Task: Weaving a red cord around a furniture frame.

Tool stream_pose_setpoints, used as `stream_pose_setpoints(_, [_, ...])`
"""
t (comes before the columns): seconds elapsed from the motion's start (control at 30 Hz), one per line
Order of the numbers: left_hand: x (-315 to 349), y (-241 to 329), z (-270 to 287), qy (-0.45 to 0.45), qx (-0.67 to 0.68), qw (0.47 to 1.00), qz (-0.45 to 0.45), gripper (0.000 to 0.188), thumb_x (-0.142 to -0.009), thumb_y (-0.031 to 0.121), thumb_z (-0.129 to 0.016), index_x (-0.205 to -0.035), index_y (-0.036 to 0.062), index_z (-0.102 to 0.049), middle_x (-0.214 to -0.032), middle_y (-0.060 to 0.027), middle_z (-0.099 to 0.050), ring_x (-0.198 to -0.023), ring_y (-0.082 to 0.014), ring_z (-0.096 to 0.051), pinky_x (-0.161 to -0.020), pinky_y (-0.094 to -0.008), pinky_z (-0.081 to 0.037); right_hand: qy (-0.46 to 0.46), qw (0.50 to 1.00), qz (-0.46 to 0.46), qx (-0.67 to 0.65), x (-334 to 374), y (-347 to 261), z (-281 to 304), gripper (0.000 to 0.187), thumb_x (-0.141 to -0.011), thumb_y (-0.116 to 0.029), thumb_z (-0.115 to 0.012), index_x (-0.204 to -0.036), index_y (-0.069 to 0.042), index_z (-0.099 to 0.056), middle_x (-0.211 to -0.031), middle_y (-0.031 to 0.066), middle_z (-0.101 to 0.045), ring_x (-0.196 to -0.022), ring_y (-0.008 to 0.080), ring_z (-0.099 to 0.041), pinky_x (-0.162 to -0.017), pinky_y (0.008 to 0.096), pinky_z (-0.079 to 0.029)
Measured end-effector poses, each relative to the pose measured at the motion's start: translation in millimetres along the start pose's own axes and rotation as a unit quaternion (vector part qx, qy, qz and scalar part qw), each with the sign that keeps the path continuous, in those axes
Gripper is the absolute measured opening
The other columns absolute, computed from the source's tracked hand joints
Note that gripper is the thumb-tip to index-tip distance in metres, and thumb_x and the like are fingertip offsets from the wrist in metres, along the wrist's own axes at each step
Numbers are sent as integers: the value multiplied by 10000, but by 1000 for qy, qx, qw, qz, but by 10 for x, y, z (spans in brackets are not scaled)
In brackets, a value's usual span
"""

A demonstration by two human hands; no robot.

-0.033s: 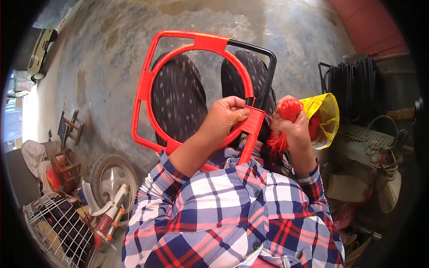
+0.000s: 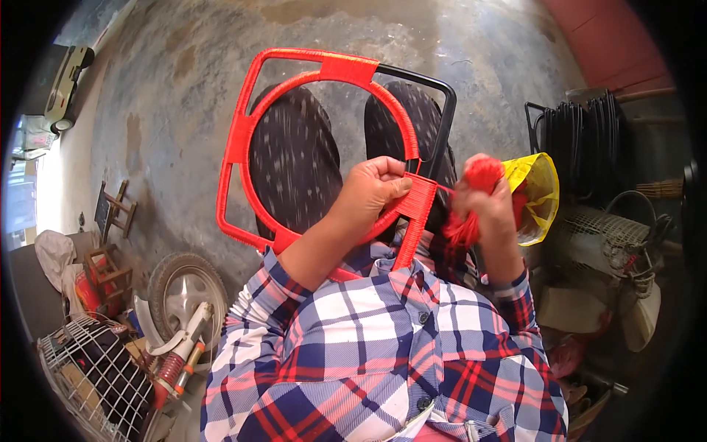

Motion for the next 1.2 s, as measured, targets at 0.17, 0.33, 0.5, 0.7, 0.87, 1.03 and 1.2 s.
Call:
stream_pose_setpoints(0.17, [-108,-32,60,-5,-18,1000,22,340,-883,21,-634,-1196,-79,-545,-1021,-98,-637,-915,-150,-650,-815,-256,-538,59,993,-46,96,-122,-58,431,263,-770,-22,-635,-1017,-41,-549,-688,47,-577,-564,139,-554,-559,271,-453])
stream_pose_setpoints(0.33, [-82,12,-97,-59,20,998,21,308,-890,60,-610,-1166,-66,-554,-1024,-100,-650,-920,-142,-652,-828,-259,-529,49,990,-36,125,-76,33,429,170,-851,-67,-682,-987,-31,-588,-796,88,-670,-630,125,-593,-598,253,-474])
stream_pose_setpoints(0.5, [-72,-3,-26,-35,42,998,21,259,-895,94,-618,-1119,-25,-565,-985,-83,-654,-872,-127,-650,-805,-263,-535,-9,982,-48,184,-8,216,53,164,-876,-89,-691,-995,-27,-595,-801,78,-676,-642,114,-597,-595,243,-478])
stream_pose_setpoints(0.7, [-71,48,28,-2,-1,1000,11,278,-896,174,-643,-1113,13,-579,-934,-51,-639,-811,-121,-622,-753,-253,-502,-19,980,-36,194,-130,267,-85,213,-882,-104,-711,-1046,-10,-612,-849,32,-657,-659,86,-577,-607,221,-466])
stream_pose_setpoints(0.87, [-39,162,46,35,-43,998,-29,301,-904,197,-632,-1134,10,-580,-958,-50,-634,-848,-127,-615,-756,-277,-492,-43,995,-63,72,-164,163,-452,276,-877,-67,-723,-1120,4,-613,-914,31,-673,-743,87,-618,-678,225,-507])
stream_pose_setpoints(1.03, [175,469,184,138,-164,964,-156,287,-885,152,-646,-1127,9,-588,-1029,-59,-617,-885,-134,-605,-754,-278,-489,-25,995,-49,83,-203,292,-398,308,-850,15,-721,-1139,8,-614,-975,66,-698,-853,127,-676,-785,260,-551])
stream_pose_setpoints(1.2, [842,909,21,71,-408,885,-212,150,-836,82,-669,-973,23,-652,-892,-37,-634,-773,-121,-599,-661,-266,-483,-12,998,-41,40,-198,296,-299,307,-848,38,-707,-1140,11,-614,-959,72,-704,-827,141,-686,-779,273,-563])
Point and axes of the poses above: each hand's wrist, its own x-axis away from the middle knuckle, its own z-axis out of the back of the hand, y = z × x, the point moved 10 cm from there along -x, towards the middle knuckle
